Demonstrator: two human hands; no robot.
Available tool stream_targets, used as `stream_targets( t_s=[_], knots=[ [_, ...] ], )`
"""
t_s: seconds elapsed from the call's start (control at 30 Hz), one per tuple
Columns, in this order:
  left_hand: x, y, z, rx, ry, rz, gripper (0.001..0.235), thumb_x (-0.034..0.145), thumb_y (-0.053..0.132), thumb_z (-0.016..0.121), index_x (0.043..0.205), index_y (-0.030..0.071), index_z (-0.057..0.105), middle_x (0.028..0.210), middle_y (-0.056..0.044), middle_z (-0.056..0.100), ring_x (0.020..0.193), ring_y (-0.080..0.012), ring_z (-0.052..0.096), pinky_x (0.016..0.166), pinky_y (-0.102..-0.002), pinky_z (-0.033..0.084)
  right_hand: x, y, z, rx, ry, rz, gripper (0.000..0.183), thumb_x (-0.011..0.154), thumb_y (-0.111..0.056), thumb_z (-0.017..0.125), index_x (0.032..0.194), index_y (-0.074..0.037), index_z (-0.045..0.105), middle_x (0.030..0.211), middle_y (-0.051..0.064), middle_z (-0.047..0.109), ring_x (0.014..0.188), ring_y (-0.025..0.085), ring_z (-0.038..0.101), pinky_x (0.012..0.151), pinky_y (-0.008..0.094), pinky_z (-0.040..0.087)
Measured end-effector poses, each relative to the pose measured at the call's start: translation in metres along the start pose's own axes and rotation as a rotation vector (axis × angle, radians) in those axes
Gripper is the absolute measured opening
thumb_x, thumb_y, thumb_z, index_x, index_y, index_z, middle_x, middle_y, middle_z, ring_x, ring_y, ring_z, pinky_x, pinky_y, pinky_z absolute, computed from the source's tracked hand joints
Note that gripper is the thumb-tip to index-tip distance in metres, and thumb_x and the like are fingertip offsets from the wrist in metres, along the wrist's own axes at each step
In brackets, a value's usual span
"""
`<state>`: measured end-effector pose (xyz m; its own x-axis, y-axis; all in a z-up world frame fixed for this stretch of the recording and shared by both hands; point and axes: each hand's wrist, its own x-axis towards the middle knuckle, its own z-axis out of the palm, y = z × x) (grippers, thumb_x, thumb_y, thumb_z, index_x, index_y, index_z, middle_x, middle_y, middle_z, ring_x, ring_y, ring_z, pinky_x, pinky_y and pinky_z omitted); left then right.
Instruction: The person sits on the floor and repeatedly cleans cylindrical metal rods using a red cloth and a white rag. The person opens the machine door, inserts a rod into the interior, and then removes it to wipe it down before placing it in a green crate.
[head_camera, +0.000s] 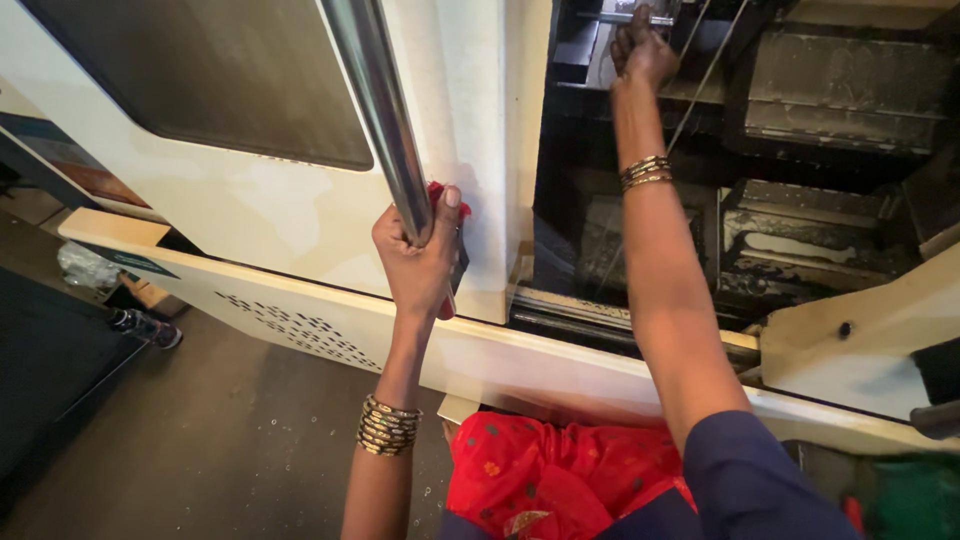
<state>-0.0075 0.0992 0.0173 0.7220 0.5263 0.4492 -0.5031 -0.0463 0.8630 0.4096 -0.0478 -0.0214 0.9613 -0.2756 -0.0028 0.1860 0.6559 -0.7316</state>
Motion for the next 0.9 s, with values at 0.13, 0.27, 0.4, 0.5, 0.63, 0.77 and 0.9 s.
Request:
stream_targets(
  t_s=[0.13, 0.27, 0.4, 0.5, 0.63, 0.77, 0.9],
  knots=[
    [0.000, -0.001, 0.000, -0.001, -0.001, 0.002, 0.032, 0.100, 0.021, 0.073, 0.074, 0.008, 0.058, 0.058, 0.004, 0.054, 0.045, -0.0032, 0.046, 0.040, -0.022, 0.034, -0.003, -0.006, 0.000, -0.059, -0.019, -0.001, 0.037, 0.091, -0.029, 0.076, 0.065, -0.003, 0.069, 0.056, 0.006, 0.066, 0.043, 0.010, 0.050, 0.037, 0.025, 0.034],
    [-0.001, -0.001, 0.000, -0.023, -0.002, -0.001, 0.035, 0.100, 0.021, 0.074, 0.072, 0.009, 0.055, 0.057, 0.004, 0.053, 0.045, -0.0036, 0.047, 0.040, -0.022, 0.035, -0.001, -0.005, 0.000, -0.064, -0.003, 0.028, 0.025, 0.093, -0.012, 0.072, 0.071, -0.002, 0.075, 0.058, 0.008, 0.069, 0.045, 0.011, 0.057, 0.040, 0.025, 0.042],
    [0.000, -0.001, 0.000, -0.024, -0.005, 0.011, 0.034, 0.100, 0.020, 0.074, 0.073, 0.010, 0.055, 0.058, 0.004, 0.053, 0.046, -0.0034, 0.047, 0.041, -0.022, 0.036, 0.014, 0.002, 0.000, -0.009, 0.012, 0.010, 0.030, 0.095, -0.009, 0.068, 0.066, -0.001, 0.068, 0.056, 0.009, 0.066, 0.041, 0.012, 0.055, 0.036, 0.026, 0.041],
    [-0.001, -0.002, -0.001, -0.007, -0.004, 0.017, 0.035, 0.100, 0.021, 0.074, 0.073, 0.010, 0.055, 0.058, 0.004, 0.053, 0.046, -0.0033, 0.047, 0.041, -0.022, 0.036, 0.028, 0.012, -0.006, 0.019, -0.024, -0.010, 0.024, 0.093, 0.003, 0.062, 0.072, 0.001, 0.070, 0.058, 0.011, 0.067, 0.043, 0.013, 0.057, 0.038, 0.027, 0.043],
    [0.000, -0.003, -0.001, -0.022, -0.005, 0.019, 0.033, 0.099, 0.021, 0.075, 0.075, 0.008, 0.057, 0.058, 0.004, 0.054, 0.046, -0.0036, 0.047, 0.041, -0.022, 0.036, 0.042, 0.020, -0.008, 0.097, -0.031, -0.040, 0.019, 0.092, 0.009, 0.061, 0.075, 0.004, 0.067, 0.063, 0.013, 0.069, 0.045, 0.015, 0.058, 0.039, 0.028, 0.043],
    [-0.001, -0.003, -0.001, -0.058, -0.011, -0.002, 0.029, 0.098, 0.022, 0.075, 0.078, 0.008, 0.060, 0.057, 0.005, 0.052, 0.044, -0.0034, 0.045, 0.040, -0.022, 0.033, 0.035, 0.017, -0.011, 0.033, -0.069, -0.078, 0.018, 0.093, 0.005, 0.064, 0.075, 0.003, 0.068, 0.062, 0.010, 0.065, 0.043, 0.012, 0.052, 0.038, 0.027, 0.038],
    [-0.001, -0.001, -0.001, -0.051, -0.019, -0.006, 0.030, 0.098, 0.023, 0.075, 0.078, 0.007, 0.060, 0.057, 0.005, 0.053, 0.044, -0.0037, 0.047, 0.040, -0.022, 0.035, 0.012, 0.007, -0.005, -0.069, 0.030, -0.043, 0.024, 0.094, -0.008, 0.069, 0.073, 0.002, 0.072, 0.063, 0.013, 0.075, 0.044, 0.012, 0.059, 0.040, 0.026, 0.044]
  ],
)
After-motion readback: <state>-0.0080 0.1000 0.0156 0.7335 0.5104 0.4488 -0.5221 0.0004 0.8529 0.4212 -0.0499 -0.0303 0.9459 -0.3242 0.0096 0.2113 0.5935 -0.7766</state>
